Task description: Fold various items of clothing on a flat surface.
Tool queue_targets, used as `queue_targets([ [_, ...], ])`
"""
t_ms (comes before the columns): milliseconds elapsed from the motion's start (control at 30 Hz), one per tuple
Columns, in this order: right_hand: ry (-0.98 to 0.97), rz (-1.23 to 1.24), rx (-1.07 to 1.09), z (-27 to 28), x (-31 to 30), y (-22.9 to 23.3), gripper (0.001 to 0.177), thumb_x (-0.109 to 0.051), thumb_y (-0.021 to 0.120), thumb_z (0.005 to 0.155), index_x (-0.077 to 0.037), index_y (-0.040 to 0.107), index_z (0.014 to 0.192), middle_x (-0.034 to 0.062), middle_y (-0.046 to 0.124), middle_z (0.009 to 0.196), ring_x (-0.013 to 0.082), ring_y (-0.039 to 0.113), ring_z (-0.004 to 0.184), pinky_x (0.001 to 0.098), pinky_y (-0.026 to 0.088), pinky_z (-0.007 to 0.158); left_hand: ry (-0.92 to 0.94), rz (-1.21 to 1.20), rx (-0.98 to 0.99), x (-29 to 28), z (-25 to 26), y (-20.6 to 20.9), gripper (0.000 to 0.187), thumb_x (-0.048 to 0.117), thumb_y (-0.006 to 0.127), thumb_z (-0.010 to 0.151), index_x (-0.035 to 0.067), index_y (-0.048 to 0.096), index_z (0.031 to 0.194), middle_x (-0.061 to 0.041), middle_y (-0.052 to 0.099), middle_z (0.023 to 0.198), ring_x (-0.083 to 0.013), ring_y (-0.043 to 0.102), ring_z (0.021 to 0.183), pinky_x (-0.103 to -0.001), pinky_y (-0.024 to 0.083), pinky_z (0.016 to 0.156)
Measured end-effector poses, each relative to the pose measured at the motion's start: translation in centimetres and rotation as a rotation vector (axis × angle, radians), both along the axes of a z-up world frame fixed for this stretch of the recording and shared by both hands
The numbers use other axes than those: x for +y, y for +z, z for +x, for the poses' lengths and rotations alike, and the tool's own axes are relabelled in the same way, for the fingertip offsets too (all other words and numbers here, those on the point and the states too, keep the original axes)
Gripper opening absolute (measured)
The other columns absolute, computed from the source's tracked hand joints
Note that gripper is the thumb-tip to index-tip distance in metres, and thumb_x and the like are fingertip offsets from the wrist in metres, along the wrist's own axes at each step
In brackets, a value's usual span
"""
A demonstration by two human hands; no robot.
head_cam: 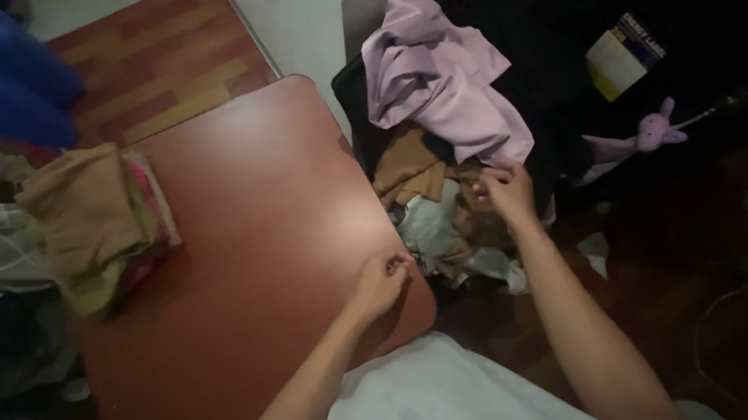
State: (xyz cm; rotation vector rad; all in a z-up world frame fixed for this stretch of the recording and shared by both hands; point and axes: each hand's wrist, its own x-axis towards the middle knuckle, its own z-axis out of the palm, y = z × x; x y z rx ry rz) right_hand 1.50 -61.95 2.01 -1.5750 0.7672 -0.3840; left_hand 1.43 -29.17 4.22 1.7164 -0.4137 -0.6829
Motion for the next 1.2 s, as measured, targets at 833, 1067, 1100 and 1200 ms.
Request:
queue_targets([
  [833,0.112,0.106,-0.045,4.2,2.7,5.5,0.023,-0.019,0.074,0.093,-0.004,0.073,0.11,0.0031,0.071,0.098,0.0133,0.067,0.085,0.0284,0.059,0.066,-0.008,-0.001,-0.002,-2.0,2.4,0.1,0.016,0.009,0.058,0.098,0.0,0.068,0.107,-0.008,0.072,0.09,-0.013,0.065,0.079,-0.03,0.056,0.074],
  [1067,0.454,-0.45,-0.057,0.8,8.8,10.4,0.037,-0.021,0.078,0.09,0.0,0.069,0.12,0.0126,0.069,0.118,0.0263,0.065,0.111,0.0379,0.05,0.096,0.222,-0.016,-0.294,-4.3,6.6,9.6,0.021,0.014,0.065,0.093,0.006,0.068,0.113,-0.01,0.072,0.093,-0.0185,0.065,0.077,-0.033,0.055,0.071],
  [1100,0.512,-0.513,-0.062,0.3,10.0,11.9,0.037,-0.019,0.077,0.088,-0.001,0.068,0.12,0.0141,0.067,0.123,0.0281,0.064,0.115,0.0385,0.05,0.098,0.259,-0.047,-0.282,-4.7,7.3,11.2,0.021,0.016,0.065,0.095,0.006,0.067,0.113,-0.011,0.073,0.094,-0.0185,0.066,0.079,-0.033,0.055,0.071],
  [1200,0.648,-0.531,-0.252,-0.3,11.6,12.3,0.033,-0.009,0.071,0.087,0.0,0.068,0.118,0.0172,0.064,0.13,0.0325,0.061,0.122,0.0412,0.047,0.103,0.162,-0.015,-0.329,-5.9,8.7,13.1,0.031,0.026,0.074,0.089,0.003,0.067,0.109,-0.013,0.07,0.097,-0.0239,0.07,0.081,-0.035,0.057,0.075],
])
